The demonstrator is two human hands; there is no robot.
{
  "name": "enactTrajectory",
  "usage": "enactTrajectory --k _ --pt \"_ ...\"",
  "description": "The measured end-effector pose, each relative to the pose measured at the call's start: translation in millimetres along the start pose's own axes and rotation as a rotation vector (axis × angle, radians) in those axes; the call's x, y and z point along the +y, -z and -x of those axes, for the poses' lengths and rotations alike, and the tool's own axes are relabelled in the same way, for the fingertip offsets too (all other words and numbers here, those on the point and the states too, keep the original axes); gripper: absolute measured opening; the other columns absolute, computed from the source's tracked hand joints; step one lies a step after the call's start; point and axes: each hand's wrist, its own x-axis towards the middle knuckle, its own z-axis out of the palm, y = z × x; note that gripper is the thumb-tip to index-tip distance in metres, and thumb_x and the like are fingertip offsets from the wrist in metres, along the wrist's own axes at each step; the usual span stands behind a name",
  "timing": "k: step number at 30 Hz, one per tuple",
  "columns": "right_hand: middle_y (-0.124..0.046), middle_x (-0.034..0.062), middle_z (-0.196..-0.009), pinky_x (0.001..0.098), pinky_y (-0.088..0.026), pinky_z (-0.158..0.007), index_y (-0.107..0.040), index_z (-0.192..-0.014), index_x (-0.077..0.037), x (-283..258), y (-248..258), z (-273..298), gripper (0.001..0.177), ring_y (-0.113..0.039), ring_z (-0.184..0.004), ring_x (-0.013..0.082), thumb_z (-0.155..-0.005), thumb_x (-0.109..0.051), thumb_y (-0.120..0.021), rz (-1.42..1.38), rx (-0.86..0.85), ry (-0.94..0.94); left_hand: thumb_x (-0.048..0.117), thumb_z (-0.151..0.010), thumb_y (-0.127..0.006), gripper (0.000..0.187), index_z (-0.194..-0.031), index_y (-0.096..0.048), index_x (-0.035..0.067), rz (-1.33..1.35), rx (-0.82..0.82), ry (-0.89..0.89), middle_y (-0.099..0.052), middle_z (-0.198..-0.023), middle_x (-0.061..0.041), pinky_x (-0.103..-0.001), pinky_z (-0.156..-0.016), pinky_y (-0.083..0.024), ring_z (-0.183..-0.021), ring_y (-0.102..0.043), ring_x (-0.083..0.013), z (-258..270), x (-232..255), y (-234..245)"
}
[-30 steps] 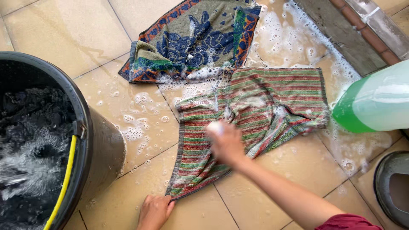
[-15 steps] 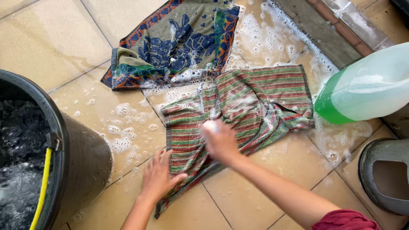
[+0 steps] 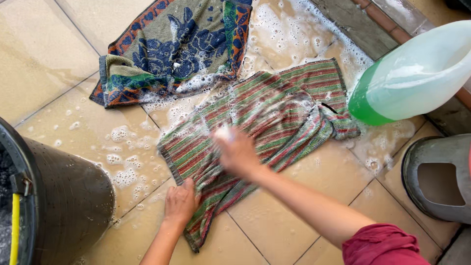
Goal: The person washes two rugs on a tiled floor by applying soap, scrubbing with a brush, and rinsing them with water from a bucket before wringing them out.
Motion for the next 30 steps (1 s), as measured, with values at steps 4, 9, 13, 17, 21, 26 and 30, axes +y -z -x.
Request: enactTrajectory --k 4,9,13,17,21,26,30 --pt "-0.058 0.0232 -0.138 0.0545 -0.045 -0.095 -0.063 -0.133 -0.042 -22.3 -11.9 38.3 0.057 -0.057 -0.114 0.0390 -0.081 -0.021 -0.068 -0.057 -0.120 0.377 0.030 -0.075 -0.080 0.044 -0.105 -0.053 0.011 -0.059 -0.077 0.199 -0.074 -0.085 -0.009 -0.044 -0.081 -0.048 -0.082 -0.071 -0.0301 93.4 -75.7 -2.9" --pt "-0.048 0.0189 -0.137 0.0550 -0.039 -0.100 -0.052 -0.143 -0.037 128.4 59.3 -27.2 0.063 -0.047 -0.119 0.0402 -0.083 -0.025 -0.068 0.320 -0.119 -0.424 0.038 -0.074 -0.081 0.052 -0.113 -0.055 0.016 -0.115 -0.189 0.412 -0.074 -0.097 -0.003 -0.041 -0.087 -0.048 -0.097 -0.071 -0.0204 159.6 -105.9 5.0" --pt "-0.051 0.0231 -0.135 0.0535 -0.041 -0.098 -0.049 -0.150 -0.036 39.0 15.7 -44.8 0.054 -0.051 -0.117 0.0395 -0.099 -0.021 -0.057 0.117 -0.186 -0.493 0.029 -0.076 -0.074 0.044 -0.112 -0.056 0.010 -0.001 0.155 0.158 -0.062 -0.111 -0.013 -0.048 -0.094 -0.047 -0.109 -0.059 -0.0299 129.6 -40.9 30.9" --pt "-0.052 0.0307 -0.132 0.0554 -0.043 -0.094 -0.060 -0.138 -0.039 -86.9 -25.8 35.4 0.067 -0.053 -0.115 0.0446 -0.073 -0.021 -0.069 -0.200 -0.257 0.251 0.047 -0.071 -0.075 0.065 -0.113 -0.055 0.003 0.044 0.272 -0.181 -0.059 -0.107 -0.024 -0.052 -0.086 -0.046 -0.100 -0.058 -0.0411 96.5 35.2 13.7" --pt "-0.062 0.0176 -0.130 0.0539 -0.046 -0.097 -0.063 -0.133 -0.035 80.1 29.9 31.4 0.055 -0.059 -0.115 0.0386 -0.080 -0.021 -0.065 0.109 -0.169 -0.001 0.018 -0.079 -0.072 0.043 -0.117 -0.055 0.010 0.144 -0.107 -0.002 -0.061 -0.106 -0.013 -0.047 -0.090 -0.047 -0.102 -0.060 -0.0326 93.7 25.5 9.6" --pt "-0.043 0.0298 -0.138 0.0587 -0.028 -0.108 -0.045 -0.147 -0.037 194.9 98.1 -14.7 0.067 -0.040 -0.129 0.0492 -0.084 -0.026 -0.066 0.291 -0.247 -0.908 0.016 -0.078 -0.076 0.045 -0.115 -0.052 0.006 0.308 -0.146 0.203 -0.062 -0.098 -0.013 -0.048 -0.092 -0.045 -0.099 -0.062 -0.0319 80.6 33.9 21.3" --pt "-0.048 0.0265 -0.131 0.0597 -0.037 -0.098 -0.036 -0.148 -0.026 176.2 77.8 -2.5 0.082 -0.049 -0.119 0.0474 -0.076 -0.030 -0.074 0.034 -0.138 -0.869 0.016 -0.072 -0.080 0.043 -0.107 -0.056 0.011 0.425 -0.191 0.293 -0.064 -0.096 -0.009 -0.045 -0.090 -0.046 -0.099 -0.062 -0.0292 75.9 36.7 37.0"
